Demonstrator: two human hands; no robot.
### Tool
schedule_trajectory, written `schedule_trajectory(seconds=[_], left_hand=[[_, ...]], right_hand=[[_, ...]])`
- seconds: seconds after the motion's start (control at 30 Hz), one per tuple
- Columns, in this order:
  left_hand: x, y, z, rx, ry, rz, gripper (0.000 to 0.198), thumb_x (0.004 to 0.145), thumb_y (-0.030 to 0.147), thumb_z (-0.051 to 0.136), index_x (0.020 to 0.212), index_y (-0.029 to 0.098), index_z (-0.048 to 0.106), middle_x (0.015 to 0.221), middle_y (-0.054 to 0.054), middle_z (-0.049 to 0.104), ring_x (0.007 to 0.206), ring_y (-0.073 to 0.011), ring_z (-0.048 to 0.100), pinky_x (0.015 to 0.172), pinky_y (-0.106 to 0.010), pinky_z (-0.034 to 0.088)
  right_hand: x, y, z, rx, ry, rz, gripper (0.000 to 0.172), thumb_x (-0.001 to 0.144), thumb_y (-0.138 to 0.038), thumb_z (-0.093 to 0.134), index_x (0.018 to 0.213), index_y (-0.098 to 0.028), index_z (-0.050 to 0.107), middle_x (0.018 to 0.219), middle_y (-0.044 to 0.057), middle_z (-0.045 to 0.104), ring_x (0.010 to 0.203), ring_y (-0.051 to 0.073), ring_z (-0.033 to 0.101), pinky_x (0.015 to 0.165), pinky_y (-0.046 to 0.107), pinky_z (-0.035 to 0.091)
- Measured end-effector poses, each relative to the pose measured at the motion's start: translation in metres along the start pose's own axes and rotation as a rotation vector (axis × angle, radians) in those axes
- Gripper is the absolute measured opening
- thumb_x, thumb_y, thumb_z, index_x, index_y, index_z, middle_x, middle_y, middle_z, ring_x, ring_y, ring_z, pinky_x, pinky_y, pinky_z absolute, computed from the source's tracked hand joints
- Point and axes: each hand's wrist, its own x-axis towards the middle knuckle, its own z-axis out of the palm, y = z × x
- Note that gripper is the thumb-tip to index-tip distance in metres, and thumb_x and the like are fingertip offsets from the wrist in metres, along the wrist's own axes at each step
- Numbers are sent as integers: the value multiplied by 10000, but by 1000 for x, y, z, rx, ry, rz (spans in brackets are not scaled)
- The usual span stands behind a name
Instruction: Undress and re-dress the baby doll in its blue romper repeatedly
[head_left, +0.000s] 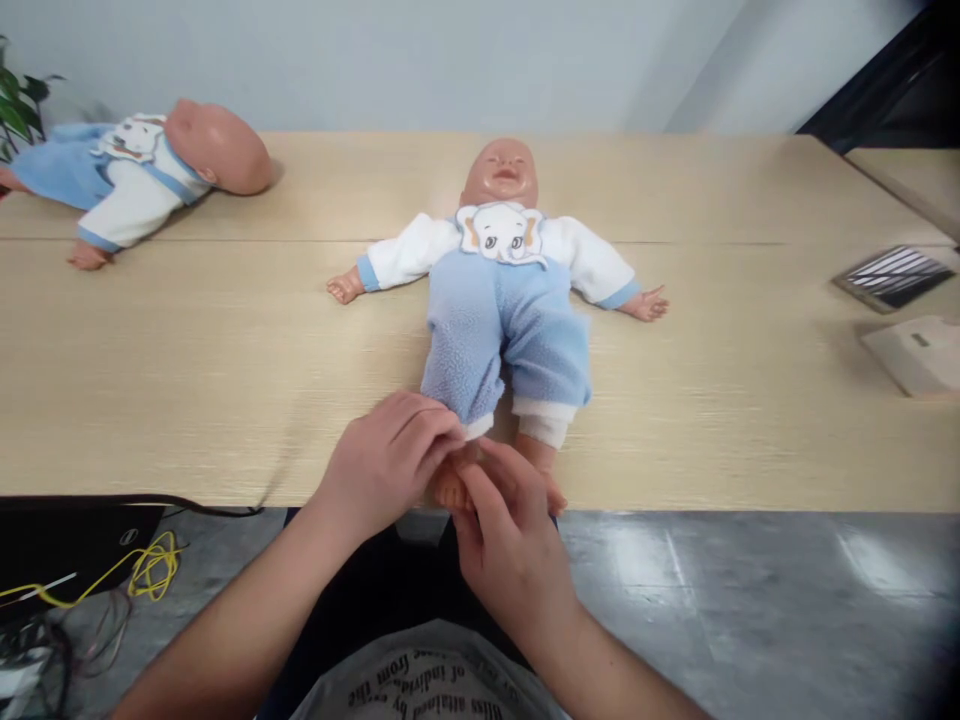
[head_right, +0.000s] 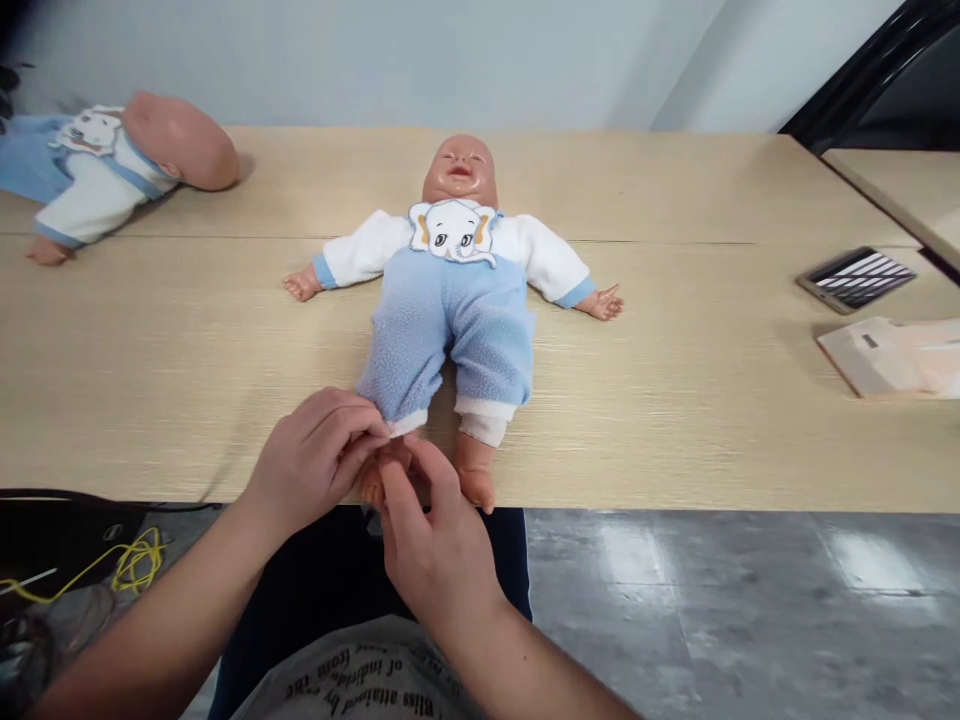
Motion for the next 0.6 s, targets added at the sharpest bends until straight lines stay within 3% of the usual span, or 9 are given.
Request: schedule_trajectory(seconds=[0.13, 0.23, 0.3, 0.5, 0.6], left_hand=[[-8, -10, 3, -80, 84, -186, 24, 1009, 188, 588, 1017, 210, 588, 943, -21, 678, 869, -166, 641, 763, -289, 521], [-10, -13, 10, -87, -42, -326, 121, 990, 196, 579, 1109, 208, 596, 961, -21, 675, 764, -148, 629, 660, -272, 497], [-9, -11, 16, -123, -83, -350, 194, 963, 192, 594, 1156, 206, 595, 944, -7, 673, 688, -128, 615, 619, -260, 483], [2, -2, 31, -185, 147, -397, 93, 1001, 216, 576, 1078, 216, 628, 884, 16, 672, 660, -98, 607, 612, -220, 478], [6, -1, 30, -144, 163, -327, 54, 995, 187, 584, 1017, 208, 628, 846, 21, 662, 676, -100, 600, 645, -225, 482]], right_hand=[[-1, 2, -4, 129, 109, 34, 334, 985, -164, 570, 1319, -175, 581, 1262, 149, 552, 1150, 251, 642, 918, 416, 638], [0, 2, -6, 242, 169, 76, 314, 1001, -194, 551, 1314, -168, 570, 1187, 117, 519, 1100, 222, 611, 910, 382, 610], [0, 1, -5, 278, 188, 100, 303, 1011, -216, 547, 1310, -172, 565, 1164, 106, 523, 1100, 218, 594, 908, 368, 592], [-5, -5, 1, 372, 270, 215, 311, 1000, -208, 573, 1310, -184, 565, 1189, 103, 572, 1164, 235, 585, 966, 388, 549], [-7, -7, 2, 399, 292, 234, 315, 997, -215, 581, 1311, -194, 577, 1189, 103, 583, 1159, 243, 596, 947, 394, 548]])
